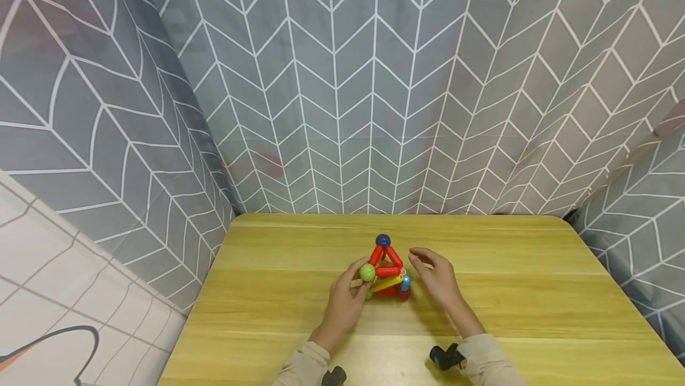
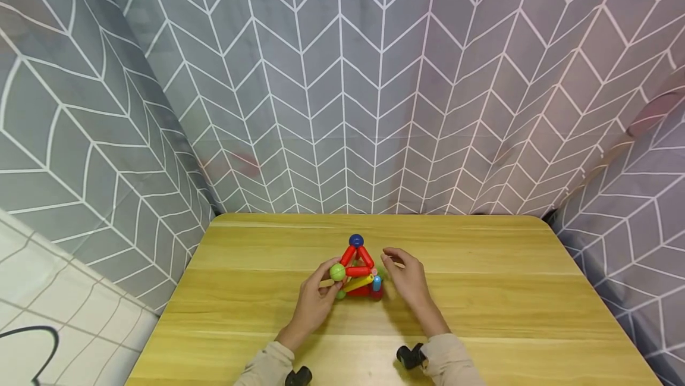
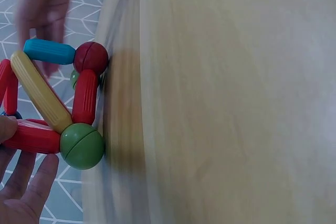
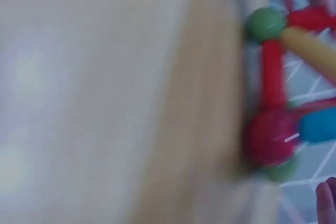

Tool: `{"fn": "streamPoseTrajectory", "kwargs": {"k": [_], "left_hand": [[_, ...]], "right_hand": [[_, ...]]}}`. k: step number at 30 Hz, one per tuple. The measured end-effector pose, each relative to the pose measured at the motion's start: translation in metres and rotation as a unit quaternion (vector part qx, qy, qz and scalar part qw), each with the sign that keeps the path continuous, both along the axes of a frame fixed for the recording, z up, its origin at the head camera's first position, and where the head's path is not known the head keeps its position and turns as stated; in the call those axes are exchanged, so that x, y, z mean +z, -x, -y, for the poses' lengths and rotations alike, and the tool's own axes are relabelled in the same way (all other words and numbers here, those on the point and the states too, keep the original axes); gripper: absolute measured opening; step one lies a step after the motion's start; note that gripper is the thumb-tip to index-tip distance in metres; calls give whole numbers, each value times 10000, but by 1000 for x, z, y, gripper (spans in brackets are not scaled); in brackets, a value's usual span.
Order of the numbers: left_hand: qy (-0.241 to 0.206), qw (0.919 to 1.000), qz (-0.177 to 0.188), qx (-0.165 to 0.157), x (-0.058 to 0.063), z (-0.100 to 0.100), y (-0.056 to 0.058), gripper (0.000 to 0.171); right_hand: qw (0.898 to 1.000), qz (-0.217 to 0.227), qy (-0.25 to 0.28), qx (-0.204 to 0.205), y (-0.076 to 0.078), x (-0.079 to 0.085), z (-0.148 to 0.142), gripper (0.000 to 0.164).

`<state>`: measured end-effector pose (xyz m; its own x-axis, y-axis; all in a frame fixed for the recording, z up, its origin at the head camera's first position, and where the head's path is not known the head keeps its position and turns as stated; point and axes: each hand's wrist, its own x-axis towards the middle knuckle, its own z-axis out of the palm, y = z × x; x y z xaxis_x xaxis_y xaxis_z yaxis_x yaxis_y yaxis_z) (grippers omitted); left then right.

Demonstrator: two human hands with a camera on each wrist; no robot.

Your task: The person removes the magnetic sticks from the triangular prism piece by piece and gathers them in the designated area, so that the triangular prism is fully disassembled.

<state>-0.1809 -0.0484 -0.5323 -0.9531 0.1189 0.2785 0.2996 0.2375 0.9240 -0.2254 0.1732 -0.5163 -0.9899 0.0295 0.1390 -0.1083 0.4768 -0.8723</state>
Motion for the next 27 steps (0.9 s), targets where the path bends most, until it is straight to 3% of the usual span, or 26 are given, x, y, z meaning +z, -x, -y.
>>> {"fn": "streamPoseTrajectory", "kwargs": {"k": [7,15,27], "left_hand": [[167,9997,68,155,-1,-3,4,62],[191,9996,190,107,-3,-5,5,60],[120,9996,252,98,1,-3,6,58]], "right_hand": [[9990,-93,184,389,0,36,25,30],[9994,75,-98,315,-1,36,39,33],[9985,88,-411,337,2,39,38,26]]}}
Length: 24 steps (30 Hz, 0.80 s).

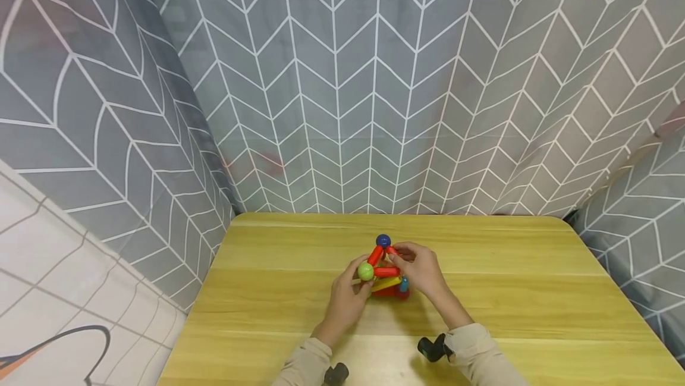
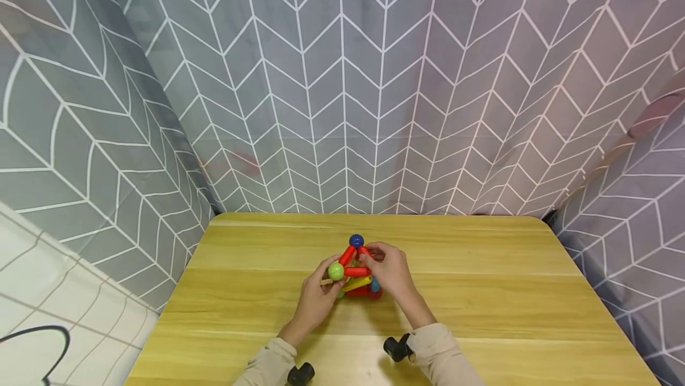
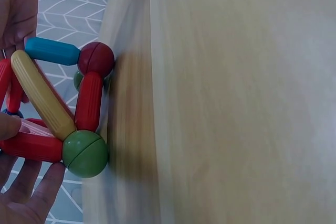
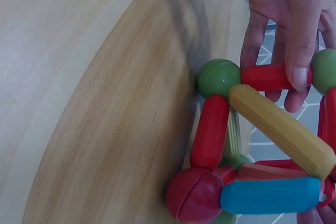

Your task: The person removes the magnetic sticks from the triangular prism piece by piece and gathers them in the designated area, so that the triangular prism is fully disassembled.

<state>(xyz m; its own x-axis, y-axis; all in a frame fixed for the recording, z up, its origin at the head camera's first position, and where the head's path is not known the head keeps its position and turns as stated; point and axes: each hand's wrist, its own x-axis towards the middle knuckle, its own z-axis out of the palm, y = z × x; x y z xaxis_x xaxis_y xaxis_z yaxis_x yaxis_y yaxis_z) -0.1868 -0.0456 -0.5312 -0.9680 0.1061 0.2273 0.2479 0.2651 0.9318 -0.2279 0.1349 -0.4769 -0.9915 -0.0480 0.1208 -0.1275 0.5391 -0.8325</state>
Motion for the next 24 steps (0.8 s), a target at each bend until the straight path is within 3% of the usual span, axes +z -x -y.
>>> {"fn": "streamPoseTrajectory", "kwargs": {"k": [15,24], "left_hand": [[-5,9999,-141,-26,-1,7,4,56],[16,9999,-97,-48,-3,9,7,54]], "right_hand": [[9999,-121,37,-49,2,-1,-5,22],[9979,298,515,-247,6,-5,-3,31]]}}
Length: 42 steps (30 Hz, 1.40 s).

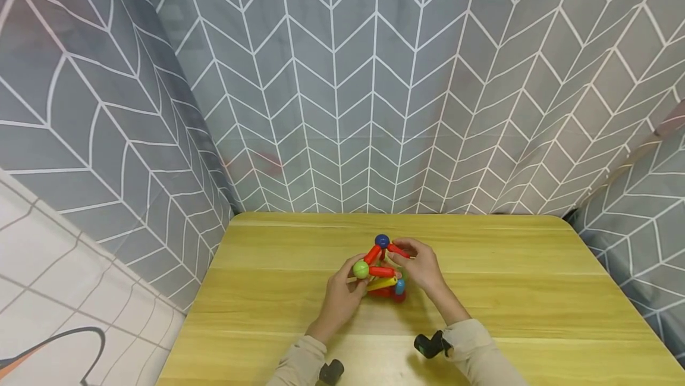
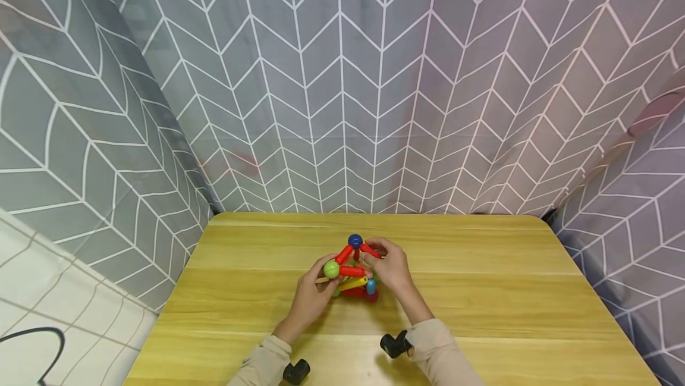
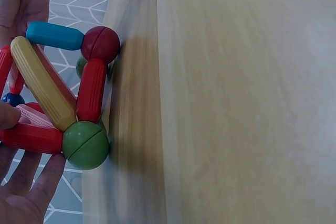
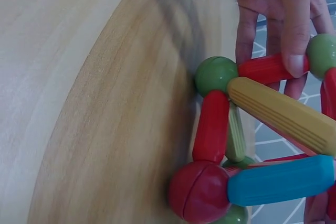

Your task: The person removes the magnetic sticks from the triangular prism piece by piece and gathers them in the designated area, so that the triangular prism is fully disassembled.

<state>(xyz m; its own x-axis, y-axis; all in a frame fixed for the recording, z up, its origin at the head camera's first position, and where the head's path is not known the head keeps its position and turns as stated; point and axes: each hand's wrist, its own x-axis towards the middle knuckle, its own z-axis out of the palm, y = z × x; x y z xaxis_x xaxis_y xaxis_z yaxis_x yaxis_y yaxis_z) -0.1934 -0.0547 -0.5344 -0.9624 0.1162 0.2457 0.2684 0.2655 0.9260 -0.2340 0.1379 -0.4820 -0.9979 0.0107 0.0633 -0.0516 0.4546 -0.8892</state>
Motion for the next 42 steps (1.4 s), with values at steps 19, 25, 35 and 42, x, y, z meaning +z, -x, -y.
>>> {"fn": "streamPoseTrajectory", "kwargs": {"k": [19,25,35,42], "left_hand": [[-74,10000,-19,-4,-3,0,0,56],[-34,9999,-100,-24,-4,1,0,55],[-99,9999,-78,13,0,-1,-3,53],[-80,9999,-134,-59,-3,1,-1,53]], "right_hand": [[9988,-187,160,-435,4,-8,8,30],[9986,-374,-2,-382,4,-10,8,28],[9978,-536,34,-391,4,-11,9,25],[9979,-431,80,-468,4,-11,10,26]]}}
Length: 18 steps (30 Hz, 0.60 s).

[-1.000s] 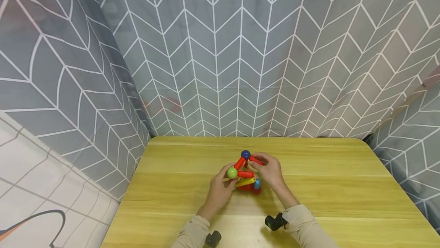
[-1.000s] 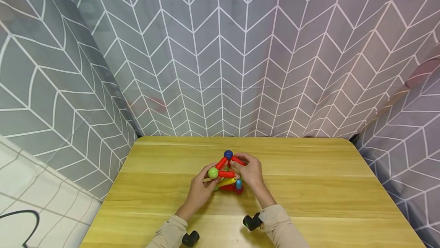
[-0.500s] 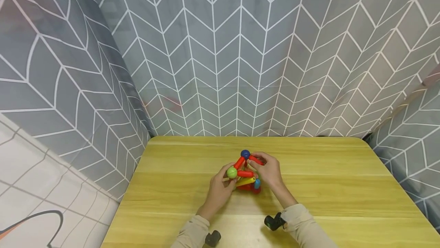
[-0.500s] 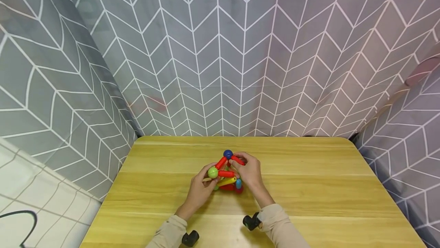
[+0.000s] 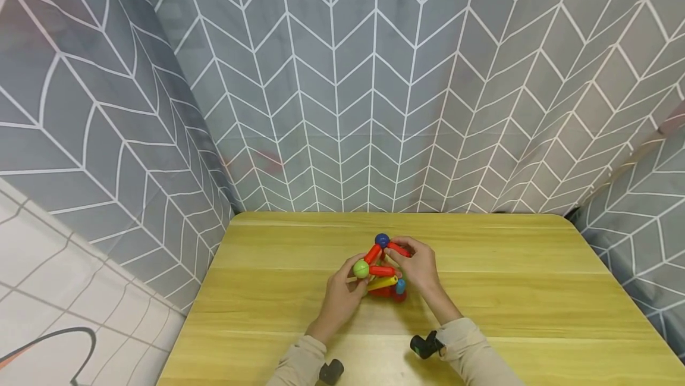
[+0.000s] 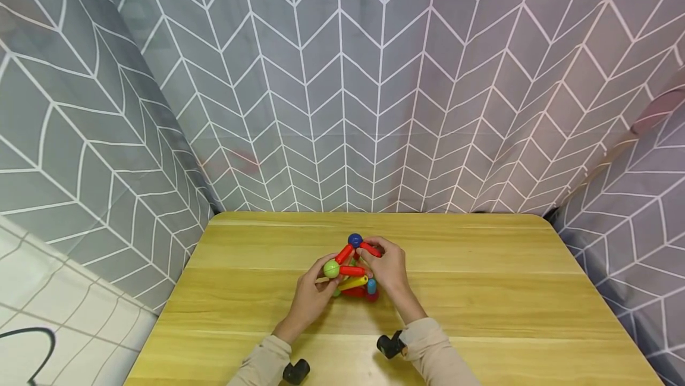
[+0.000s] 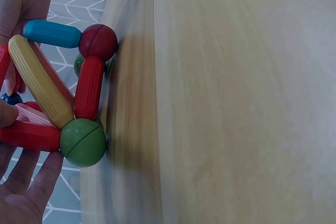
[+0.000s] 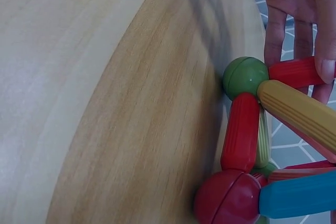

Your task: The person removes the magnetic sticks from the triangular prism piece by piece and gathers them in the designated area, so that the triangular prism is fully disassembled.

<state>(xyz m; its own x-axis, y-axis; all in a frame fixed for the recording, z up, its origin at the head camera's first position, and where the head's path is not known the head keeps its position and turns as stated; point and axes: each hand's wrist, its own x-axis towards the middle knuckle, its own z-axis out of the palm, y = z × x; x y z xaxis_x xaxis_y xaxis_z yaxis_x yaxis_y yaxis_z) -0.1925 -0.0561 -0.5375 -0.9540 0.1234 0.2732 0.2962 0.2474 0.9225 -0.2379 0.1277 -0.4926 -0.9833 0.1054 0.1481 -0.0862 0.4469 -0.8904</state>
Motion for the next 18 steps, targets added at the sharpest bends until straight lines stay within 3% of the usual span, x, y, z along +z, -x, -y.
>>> {"fn": "streamPoseTrajectory", "kwargs": {"k": [11,18], "left_hand": [[-116,9999,92,11,2,0,-2,52],[18,9999,133,102,17,-4,-6,50]], "right_hand": [[10000,-62,58,-23,-1,0,1,24],[9999,-84,129,-10,-1,1,1,23]]}}
